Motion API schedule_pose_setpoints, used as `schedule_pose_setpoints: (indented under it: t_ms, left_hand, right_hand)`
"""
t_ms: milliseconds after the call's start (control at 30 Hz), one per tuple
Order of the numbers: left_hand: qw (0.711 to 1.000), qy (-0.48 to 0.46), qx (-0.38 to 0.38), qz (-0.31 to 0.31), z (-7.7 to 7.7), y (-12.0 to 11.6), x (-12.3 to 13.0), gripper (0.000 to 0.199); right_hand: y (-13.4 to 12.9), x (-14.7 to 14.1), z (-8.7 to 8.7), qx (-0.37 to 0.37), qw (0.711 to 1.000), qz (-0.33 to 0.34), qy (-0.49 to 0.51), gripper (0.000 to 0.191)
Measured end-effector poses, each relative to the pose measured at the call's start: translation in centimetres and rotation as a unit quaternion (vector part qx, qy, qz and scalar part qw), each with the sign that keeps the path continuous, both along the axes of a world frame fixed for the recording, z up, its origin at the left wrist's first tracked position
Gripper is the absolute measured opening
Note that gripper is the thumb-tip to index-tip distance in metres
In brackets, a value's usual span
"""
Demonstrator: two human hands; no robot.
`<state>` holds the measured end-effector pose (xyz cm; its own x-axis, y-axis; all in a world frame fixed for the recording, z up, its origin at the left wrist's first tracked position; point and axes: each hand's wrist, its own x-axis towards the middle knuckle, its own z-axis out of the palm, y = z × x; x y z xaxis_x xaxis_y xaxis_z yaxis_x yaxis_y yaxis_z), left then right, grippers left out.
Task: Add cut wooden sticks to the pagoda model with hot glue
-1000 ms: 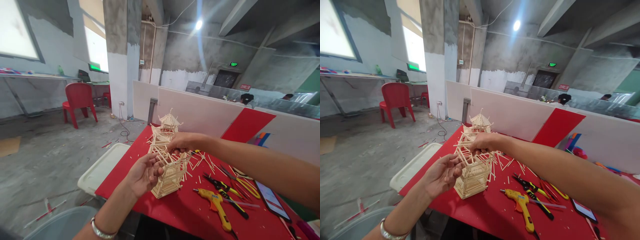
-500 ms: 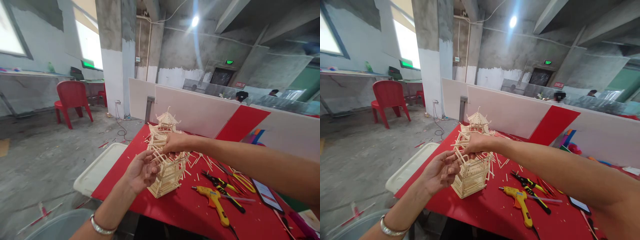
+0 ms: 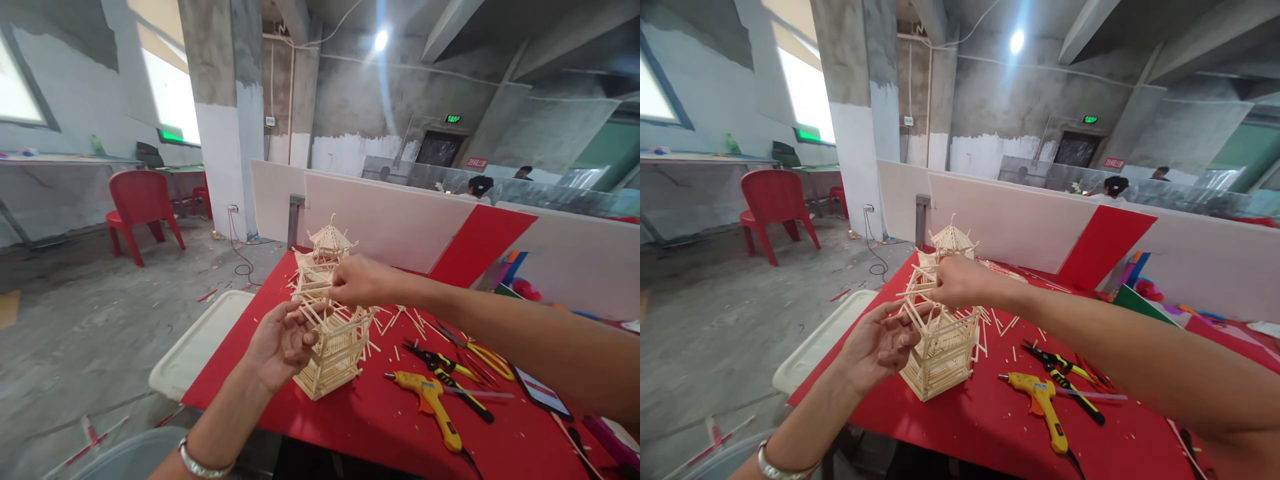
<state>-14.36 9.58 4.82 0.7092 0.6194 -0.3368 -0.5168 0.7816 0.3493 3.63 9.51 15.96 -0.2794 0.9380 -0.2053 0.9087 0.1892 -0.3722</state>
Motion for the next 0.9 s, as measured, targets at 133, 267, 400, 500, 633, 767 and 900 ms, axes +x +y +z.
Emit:
schedule_pose_setpoints:
  t_ms: [133, 267, 400, 500, 633, 767, 900]
  left_hand:
    - [1.000, 0.013, 0.011, 0.006, 0.3, -0.1, 0.1, 0.037]
    - [0.999, 0.011, 0.028, 0.012, 0.4, -0.1, 0.2, 0.040]
    - [0.999, 0.008, 0.031, -0.002, 0.3, -0.1, 0.1, 0.043]
    - [0.999, 0.007, 0.032, -0.010, 0.4, -0.1, 0.0, 0.044]
    - [0.999, 0.010, 0.036, -0.010, 0.5, -0.1, 0.2, 0.044]
    - [0.999, 0.008, 0.029, -0.014, 0.6, 0.0, 0.3, 0.045]
    - [0.999, 0.008, 0.027, -0.031, 0.7, 0.2, 0.3, 0.047]
  right_hand:
    - [-4.0, 2.4, 1.1, 0.055, 0.996, 0.013, 0.070, 0.035]
    - [-8.6, 4.5, -2.5, -0.034, 0.973, -0.013, 0.229, 0.033]
    - [-11.1, 3.9, -9.6, -0.095, 0.866, -0.159, 0.464, 0.027]
    - [-11.3, 1.9, -13.5, -0.128, 0.741, -0.235, 0.617, 0.040]
    - [-10.3, -0.3, -14.4, -0.164, 0.619, -0.192, 0.744, 0.050]
    - [-9.0, -0.9, -13.5, -0.186, 0.555, -0.156, 0.796, 0.052]
    - [-8.3, -1.3, -13.1, -0.204, 0.481, -0.173, 0.835, 0.052]
